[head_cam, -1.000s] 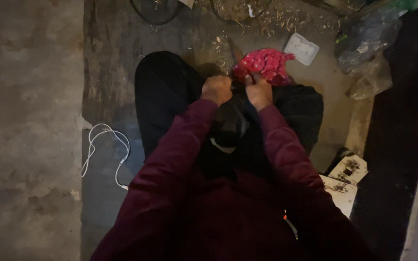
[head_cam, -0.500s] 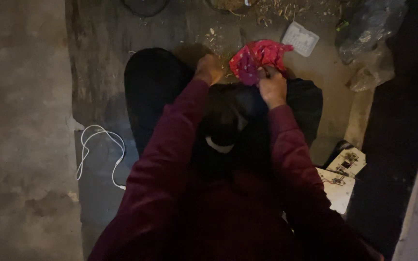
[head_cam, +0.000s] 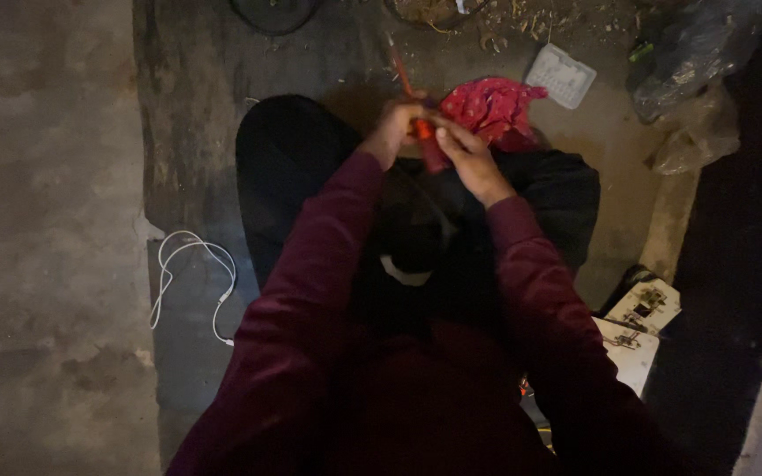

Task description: The person sits on the floor and uses a red screwdriver to work on a white electrical box mounted on the wall. They manipulate wires and components inside the box, occasionally using a red cloth to wipe the area.

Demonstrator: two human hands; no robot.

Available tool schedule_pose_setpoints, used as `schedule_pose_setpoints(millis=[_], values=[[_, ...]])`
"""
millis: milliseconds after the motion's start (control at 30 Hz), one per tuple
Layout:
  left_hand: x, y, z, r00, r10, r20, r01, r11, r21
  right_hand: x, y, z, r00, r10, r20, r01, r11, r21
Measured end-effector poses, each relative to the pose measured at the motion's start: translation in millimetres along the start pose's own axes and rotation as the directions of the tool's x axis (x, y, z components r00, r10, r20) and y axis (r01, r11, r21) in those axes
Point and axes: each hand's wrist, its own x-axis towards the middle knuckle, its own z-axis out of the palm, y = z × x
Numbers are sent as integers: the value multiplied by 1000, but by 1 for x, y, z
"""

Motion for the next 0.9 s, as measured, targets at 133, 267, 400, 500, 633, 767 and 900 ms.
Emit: schedule_pose_setpoints(millis=[133,267,400,500,633,767,900], values=[[12,-6,-6,948,74,-310,-59,997,55,12,8,-9,938,-325,-121,110,611,-784],[21,-16,-9,923,87,-374,22,961,277,25,10,-21,945,18,-327,-305,416,-857],[23,-20,-11,952,-66,-300,129,973,193,48,33,-24,877,285,-388,-461,263,-848],[26,-31,-12,961,101,-259,-35,968,249,57,68,-50,758,378,-531,-644,300,-704],[42,-40,-18,950,112,-292,-27,959,281,67,91,-106,468,-315,-826,148,949,-278],[45,-49,-18,940,202,-275,-74,907,414,58,87,-139,162,-390,-906,229,908,-350],[38,-46,-17,944,128,-304,-14,936,351,61,84,-120,332,-157,-930,531,846,47]])
